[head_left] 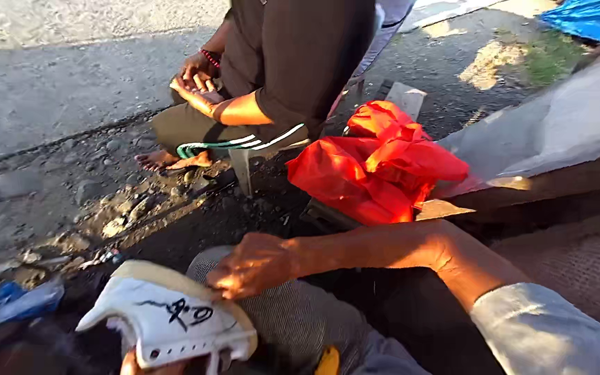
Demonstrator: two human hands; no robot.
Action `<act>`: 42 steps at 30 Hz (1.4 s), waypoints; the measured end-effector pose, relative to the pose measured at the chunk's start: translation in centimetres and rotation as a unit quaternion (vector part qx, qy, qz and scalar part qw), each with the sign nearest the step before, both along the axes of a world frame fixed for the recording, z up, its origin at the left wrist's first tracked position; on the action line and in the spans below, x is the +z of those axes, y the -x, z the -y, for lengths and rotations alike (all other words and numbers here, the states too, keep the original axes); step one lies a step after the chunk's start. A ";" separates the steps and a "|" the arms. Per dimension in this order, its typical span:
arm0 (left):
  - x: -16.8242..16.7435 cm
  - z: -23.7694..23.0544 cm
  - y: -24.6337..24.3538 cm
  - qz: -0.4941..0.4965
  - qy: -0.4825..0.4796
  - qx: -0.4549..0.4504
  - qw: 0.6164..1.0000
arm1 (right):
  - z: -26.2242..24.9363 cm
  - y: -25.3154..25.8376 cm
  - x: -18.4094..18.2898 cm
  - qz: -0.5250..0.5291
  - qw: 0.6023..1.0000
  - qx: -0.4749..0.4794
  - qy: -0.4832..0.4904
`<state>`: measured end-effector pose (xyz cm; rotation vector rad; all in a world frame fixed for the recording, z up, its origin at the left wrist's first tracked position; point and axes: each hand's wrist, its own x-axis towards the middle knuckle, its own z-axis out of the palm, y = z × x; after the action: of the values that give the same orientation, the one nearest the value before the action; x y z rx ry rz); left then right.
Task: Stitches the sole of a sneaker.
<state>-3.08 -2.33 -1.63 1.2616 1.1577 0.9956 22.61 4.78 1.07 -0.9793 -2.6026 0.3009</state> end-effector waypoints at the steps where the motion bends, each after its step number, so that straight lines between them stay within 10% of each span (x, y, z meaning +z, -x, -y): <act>1: 0.9 -0.2 -1.2 -0.006 0.024 0.032 0.999 | 0.1 -0.3 -0.3 -0.012 1.000 -0.019 -0.002; 8: 0.6 -0.9 -2.0 -0.107 -0.018 0.052 0.993 | 1.2 -4.8 -4.4 -0.055 0.985 -0.148 0.074; 15: -0.3 -0.2 -2.6 -0.183 -0.075 0.094 0.976 | 2.7 -4.0 -4.0 -0.189 0.910 -0.106 0.354; 19: -0.6 -0.2 -2.1 -0.142 -0.084 0.090 0.982 | 3.5 -2.9 -3.9 -0.315 0.899 -0.096 0.289; 26: -0.3 -0.4 -2.1 -0.128 -0.081 0.074 0.986 | 2.5 0.8 -6.4 -0.237 0.960 -0.089 0.118; 33: -0.1 -0.4 -1.4 -0.102 -0.053 0.048 0.992 | 2.7 -2.7 -3.2 -0.518 0.699 -0.001 0.493; 42: -1.1 -0.1 -1.6 -0.088 -0.115 0.064 0.987 | 3.0 -4.6 -0.9 -0.523 0.652 0.080 0.543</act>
<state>-1.43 -2.25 -2.76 1.4975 1.3020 1.1571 27.20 1.73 0.14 -0.4810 -1.2125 1.9287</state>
